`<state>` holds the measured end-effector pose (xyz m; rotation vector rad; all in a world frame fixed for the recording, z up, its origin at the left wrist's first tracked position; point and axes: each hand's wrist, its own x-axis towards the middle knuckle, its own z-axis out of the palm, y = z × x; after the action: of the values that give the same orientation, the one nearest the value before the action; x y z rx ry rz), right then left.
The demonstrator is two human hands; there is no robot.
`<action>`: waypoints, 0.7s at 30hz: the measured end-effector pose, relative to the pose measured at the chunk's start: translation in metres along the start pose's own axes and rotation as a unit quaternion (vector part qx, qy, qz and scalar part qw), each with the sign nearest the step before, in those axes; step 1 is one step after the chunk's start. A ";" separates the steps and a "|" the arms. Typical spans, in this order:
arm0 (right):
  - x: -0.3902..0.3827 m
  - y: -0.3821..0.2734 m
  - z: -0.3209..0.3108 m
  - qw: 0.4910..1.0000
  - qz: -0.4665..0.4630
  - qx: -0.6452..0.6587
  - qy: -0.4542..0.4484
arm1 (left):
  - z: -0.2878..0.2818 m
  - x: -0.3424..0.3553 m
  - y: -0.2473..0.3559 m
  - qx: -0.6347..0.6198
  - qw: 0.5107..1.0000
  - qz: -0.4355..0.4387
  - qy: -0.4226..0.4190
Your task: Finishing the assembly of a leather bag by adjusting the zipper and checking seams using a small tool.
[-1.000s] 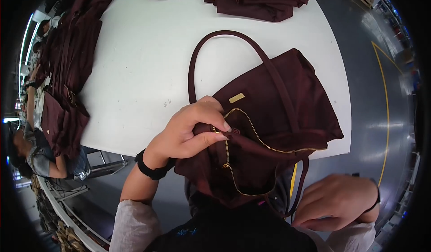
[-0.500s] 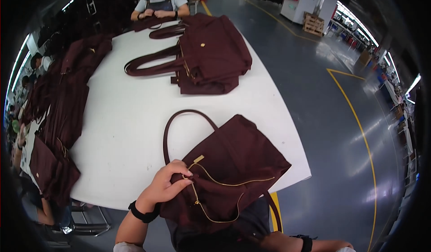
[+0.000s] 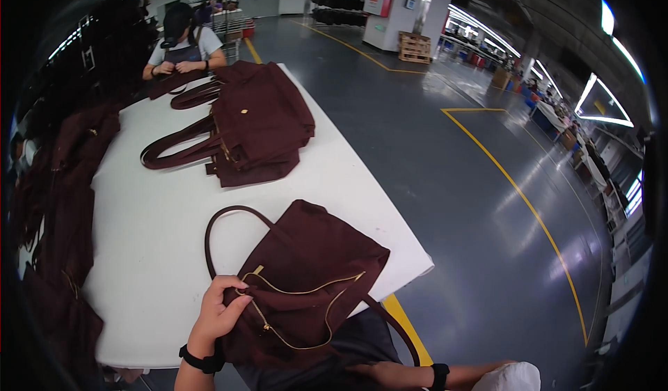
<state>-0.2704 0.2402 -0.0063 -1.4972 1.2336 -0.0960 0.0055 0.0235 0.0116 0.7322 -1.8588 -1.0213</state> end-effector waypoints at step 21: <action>0.001 0.030 0.005 0.954 -0.157 -0.254 0.009 | 0.006 0.000 -0.004 -0.016 1.000 -0.008 -0.007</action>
<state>-0.2854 0.2486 -0.0310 -2.1405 1.0682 0.0002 0.0004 0.0235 0.0068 0.7242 -1.8470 -1.0672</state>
